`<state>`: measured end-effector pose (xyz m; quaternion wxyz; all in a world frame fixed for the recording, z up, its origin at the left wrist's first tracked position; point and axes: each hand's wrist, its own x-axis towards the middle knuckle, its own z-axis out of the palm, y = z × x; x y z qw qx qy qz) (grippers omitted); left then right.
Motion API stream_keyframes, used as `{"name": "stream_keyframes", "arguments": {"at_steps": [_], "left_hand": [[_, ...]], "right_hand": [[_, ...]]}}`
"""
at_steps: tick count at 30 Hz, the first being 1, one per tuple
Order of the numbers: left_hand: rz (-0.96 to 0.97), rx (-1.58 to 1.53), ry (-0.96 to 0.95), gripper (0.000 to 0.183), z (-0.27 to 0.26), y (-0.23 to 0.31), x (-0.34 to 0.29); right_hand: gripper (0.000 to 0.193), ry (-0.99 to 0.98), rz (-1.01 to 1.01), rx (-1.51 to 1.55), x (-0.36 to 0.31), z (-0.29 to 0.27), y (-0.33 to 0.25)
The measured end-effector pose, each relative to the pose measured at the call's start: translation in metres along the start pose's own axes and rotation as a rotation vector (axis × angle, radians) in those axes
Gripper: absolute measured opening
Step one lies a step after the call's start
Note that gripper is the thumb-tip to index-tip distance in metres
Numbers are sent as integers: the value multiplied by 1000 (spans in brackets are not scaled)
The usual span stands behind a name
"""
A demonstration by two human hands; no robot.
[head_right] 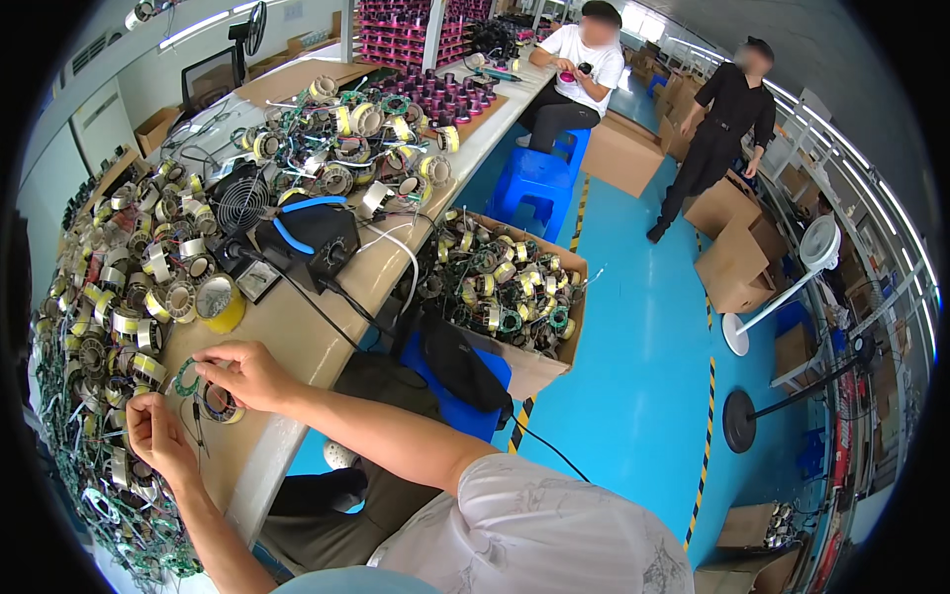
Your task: Soldering wires to circular circuit boards and assembling them onto magnetic coils at a factory workbench.
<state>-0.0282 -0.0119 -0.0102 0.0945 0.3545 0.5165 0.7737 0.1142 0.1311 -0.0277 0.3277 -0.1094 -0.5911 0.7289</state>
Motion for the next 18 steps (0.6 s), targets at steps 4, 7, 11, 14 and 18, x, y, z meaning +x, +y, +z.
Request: {"name": "stream_keyframes", "arguments": {"at_steps": [4, 7, 11, 14, 18], "left_hand": [[-4, 75, 94, 8, -12, 15, -5], [-67, 77, 170, 4, -9, 14, -5], [-118, 48, 137, 5, 16, 23, 2], [-74, -47, 142, 5, 13, 25, 2], [-27, -171, 140, 3, 4, 34, 0]], "right_hand": [[31, -42, 8, 30, -2, 11, 3], [35, -16, 132, 37, -2, 14, 7], [34, 70, 72, 67, -4, -1, -3], [31, 45, -16, 18, -3, -1, -3], [28, 43, -58, -61, -1, 3, -1]]}}
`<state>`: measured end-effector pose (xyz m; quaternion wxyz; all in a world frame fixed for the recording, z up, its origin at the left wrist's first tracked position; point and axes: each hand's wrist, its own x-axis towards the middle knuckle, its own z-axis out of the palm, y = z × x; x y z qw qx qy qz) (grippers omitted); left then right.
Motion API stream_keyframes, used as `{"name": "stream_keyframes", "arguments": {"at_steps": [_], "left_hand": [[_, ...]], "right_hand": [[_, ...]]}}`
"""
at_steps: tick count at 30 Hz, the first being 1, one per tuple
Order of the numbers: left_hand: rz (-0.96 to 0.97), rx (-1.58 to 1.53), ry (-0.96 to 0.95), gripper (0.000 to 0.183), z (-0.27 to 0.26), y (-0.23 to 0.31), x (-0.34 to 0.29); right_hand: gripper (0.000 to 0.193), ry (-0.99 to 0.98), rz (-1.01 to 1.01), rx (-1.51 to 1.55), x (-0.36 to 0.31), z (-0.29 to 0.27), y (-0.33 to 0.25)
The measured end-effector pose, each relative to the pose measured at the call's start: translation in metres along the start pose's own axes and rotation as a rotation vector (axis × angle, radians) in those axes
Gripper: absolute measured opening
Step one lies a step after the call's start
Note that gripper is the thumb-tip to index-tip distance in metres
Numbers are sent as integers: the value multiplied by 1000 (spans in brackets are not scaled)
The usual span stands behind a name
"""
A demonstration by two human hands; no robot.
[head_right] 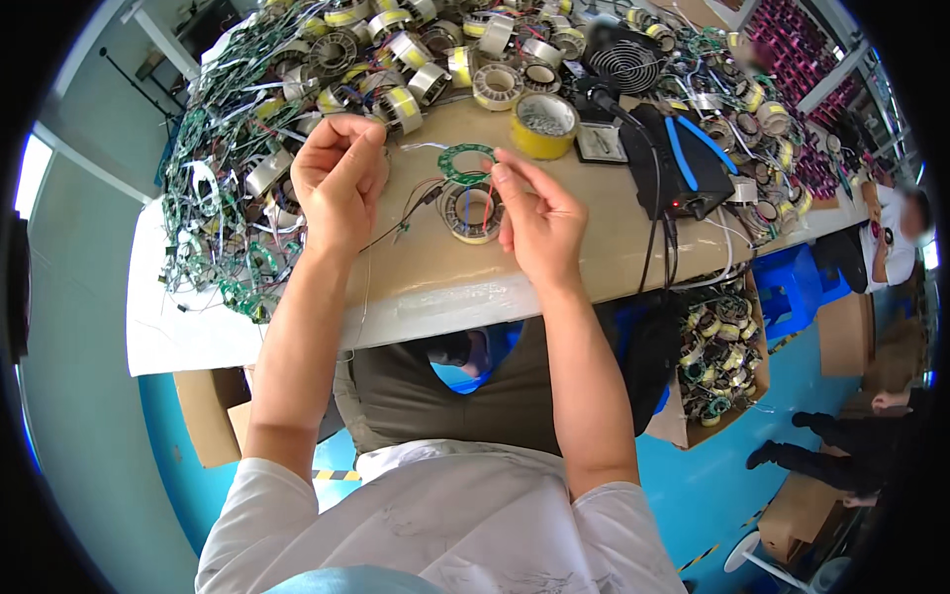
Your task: Soldering wires to circular circuit boards and assembling them onto magnetic coils at a factory workbench.
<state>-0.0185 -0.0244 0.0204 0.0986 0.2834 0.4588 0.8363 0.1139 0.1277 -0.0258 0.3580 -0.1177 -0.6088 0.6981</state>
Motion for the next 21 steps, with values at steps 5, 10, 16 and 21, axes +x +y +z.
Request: {"name": "stream_keyframes", "arguments": {"at_steps": [5, 10, 16, 21], "left_hand": [[71, -82, 10, 6, -2, 10, 6], [26, -131, 26, 2, -16, 16, 11], [-76, -89, 45, 7, -9, 25, 19], [-157, 25, 147, 9, -7, 22, 15]], "right_hand": [[27, 26, -10, -31, 1, 0, -2], [27, 12, -1, -23, 2, 5, 6], [28, 42, -9, -32, 5, 1, -3], [28, 46, 26, -22, -2, 2, -2]]}}
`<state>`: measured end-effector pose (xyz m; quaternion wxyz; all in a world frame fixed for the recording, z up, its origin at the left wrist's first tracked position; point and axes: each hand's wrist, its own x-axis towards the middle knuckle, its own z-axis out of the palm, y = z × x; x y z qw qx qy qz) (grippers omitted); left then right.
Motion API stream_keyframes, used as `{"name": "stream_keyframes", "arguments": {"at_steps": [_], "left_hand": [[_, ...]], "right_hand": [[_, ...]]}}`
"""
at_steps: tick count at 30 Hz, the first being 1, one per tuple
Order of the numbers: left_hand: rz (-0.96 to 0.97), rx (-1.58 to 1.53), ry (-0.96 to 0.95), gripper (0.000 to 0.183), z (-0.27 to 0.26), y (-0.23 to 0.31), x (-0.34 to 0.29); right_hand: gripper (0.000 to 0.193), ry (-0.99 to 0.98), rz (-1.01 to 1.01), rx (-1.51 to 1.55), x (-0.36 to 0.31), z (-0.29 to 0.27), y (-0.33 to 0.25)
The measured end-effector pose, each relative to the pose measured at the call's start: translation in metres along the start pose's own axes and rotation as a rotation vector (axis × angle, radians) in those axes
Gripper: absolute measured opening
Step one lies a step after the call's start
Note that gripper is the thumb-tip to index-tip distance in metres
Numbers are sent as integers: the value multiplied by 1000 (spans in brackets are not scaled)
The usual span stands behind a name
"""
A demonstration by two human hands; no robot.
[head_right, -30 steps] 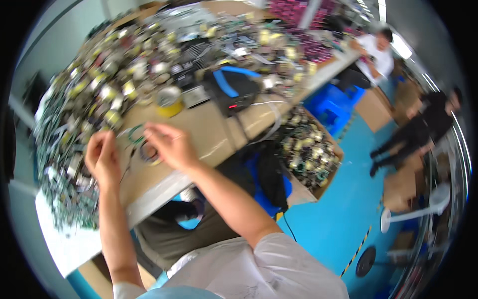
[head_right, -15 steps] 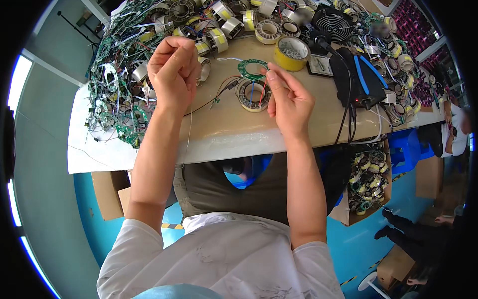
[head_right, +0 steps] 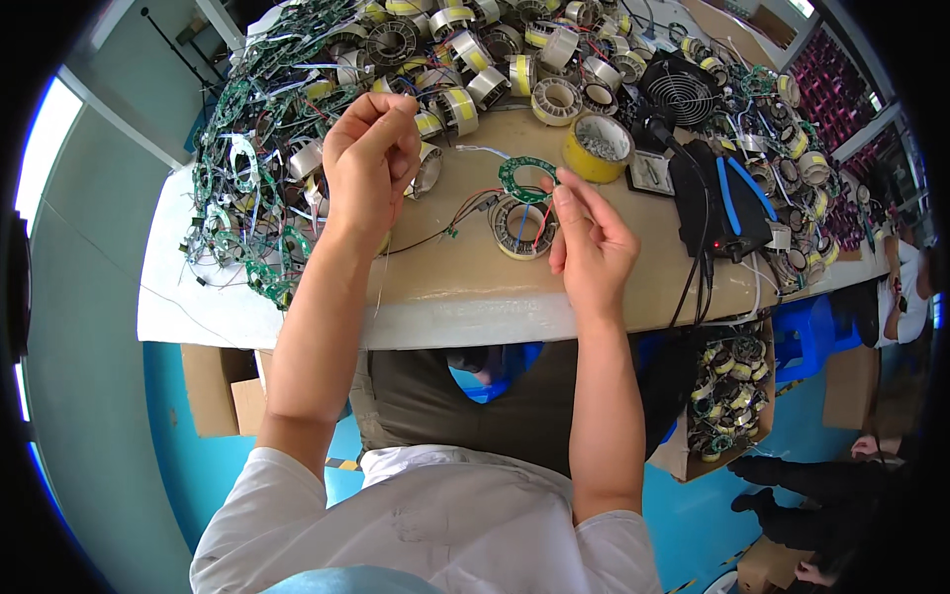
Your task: Soldering wires to circular circuit boards and assembling them onto magnetic coils at a factory workbench.
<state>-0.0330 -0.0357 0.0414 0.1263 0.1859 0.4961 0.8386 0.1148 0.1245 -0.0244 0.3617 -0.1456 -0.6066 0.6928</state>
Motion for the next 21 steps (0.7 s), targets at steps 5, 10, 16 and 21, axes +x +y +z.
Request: {"name": "stream_keyframes", "arguments": {"at_steps": [5, 10, 16, 21], "left_hand": [[40, 54, -9, 8, 6, 1, -3], [99, 240, -137, 5, 4, -13, -6], [201, 247, -427, 4, 10, -26, -5], [182, 226, -550, 2, 6, -30, -6]], "right_hand": [[27, -6, -33, 19, 0, -4, 0], [28, -35, -37, 15, 0, 0, 2], [29, -42, 8, 42, 2, -4, -3], [29, -102, 16, 110, 2, -1, 7]]}}
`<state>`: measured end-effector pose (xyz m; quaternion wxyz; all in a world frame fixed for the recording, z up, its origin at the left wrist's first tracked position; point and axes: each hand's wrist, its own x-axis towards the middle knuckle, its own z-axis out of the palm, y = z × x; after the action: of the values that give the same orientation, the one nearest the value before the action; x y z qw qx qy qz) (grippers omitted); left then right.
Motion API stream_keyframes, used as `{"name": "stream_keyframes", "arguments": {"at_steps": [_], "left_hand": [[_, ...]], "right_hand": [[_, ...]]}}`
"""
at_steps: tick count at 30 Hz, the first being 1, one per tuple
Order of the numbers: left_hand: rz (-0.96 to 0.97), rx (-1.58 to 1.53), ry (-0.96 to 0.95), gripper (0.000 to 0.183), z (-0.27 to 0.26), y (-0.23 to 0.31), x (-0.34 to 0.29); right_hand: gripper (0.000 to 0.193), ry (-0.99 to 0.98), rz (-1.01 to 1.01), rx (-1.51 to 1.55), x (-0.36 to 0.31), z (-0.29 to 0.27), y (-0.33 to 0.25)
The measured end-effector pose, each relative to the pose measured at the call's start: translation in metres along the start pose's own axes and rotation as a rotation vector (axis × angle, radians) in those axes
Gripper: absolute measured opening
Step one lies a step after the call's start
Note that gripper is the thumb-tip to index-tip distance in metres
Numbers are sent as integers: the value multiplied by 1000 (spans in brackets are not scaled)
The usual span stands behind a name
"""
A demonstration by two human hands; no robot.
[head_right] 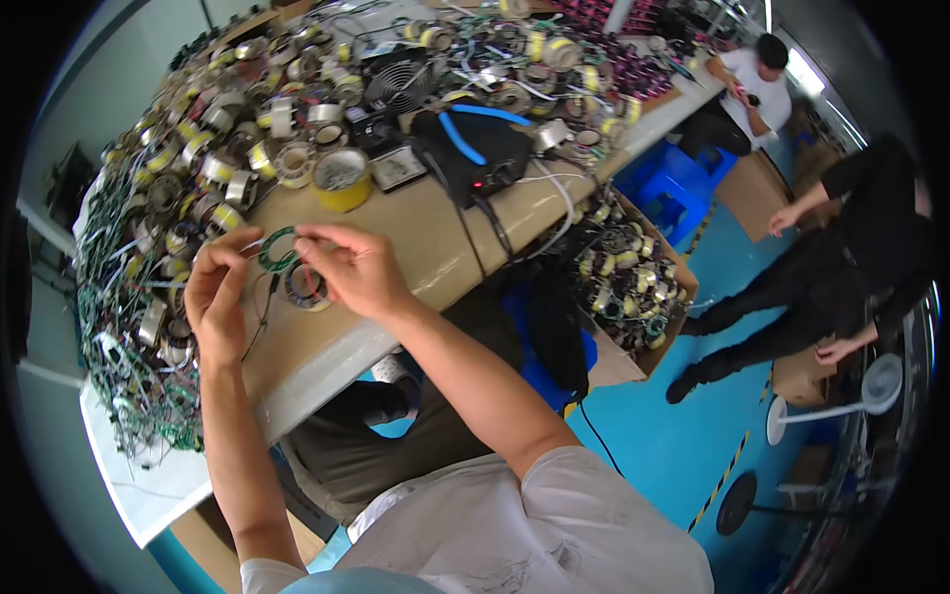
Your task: Soldering wires to circular circuit boards and assembling them onto magnetic coils at a factory workbench.
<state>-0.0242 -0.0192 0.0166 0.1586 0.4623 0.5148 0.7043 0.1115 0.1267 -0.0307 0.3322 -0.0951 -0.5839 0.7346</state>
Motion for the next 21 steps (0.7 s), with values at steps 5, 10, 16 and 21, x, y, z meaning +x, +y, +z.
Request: {"name": "stream_keyframes", "arguments": {"at_steps": [5, 10, 16, 21], "left_hand": [[2, 25, -69, 4, 7, -6, 0], [-8, 69, -106, 3, 11, -9, 0], [77, 125, -102, 11, 7, -10, -4], [52, 85, -141, 11, 14, -9, -2]], "right_hand": [[29, 9, 46, -11, -4, -2, -11], [28, 3, -1, -28, -2, -4, -8], [31, -44, -38, -13, -2, 1, 4], [29, -3, 7, 10, -4, -1, -6]]}}
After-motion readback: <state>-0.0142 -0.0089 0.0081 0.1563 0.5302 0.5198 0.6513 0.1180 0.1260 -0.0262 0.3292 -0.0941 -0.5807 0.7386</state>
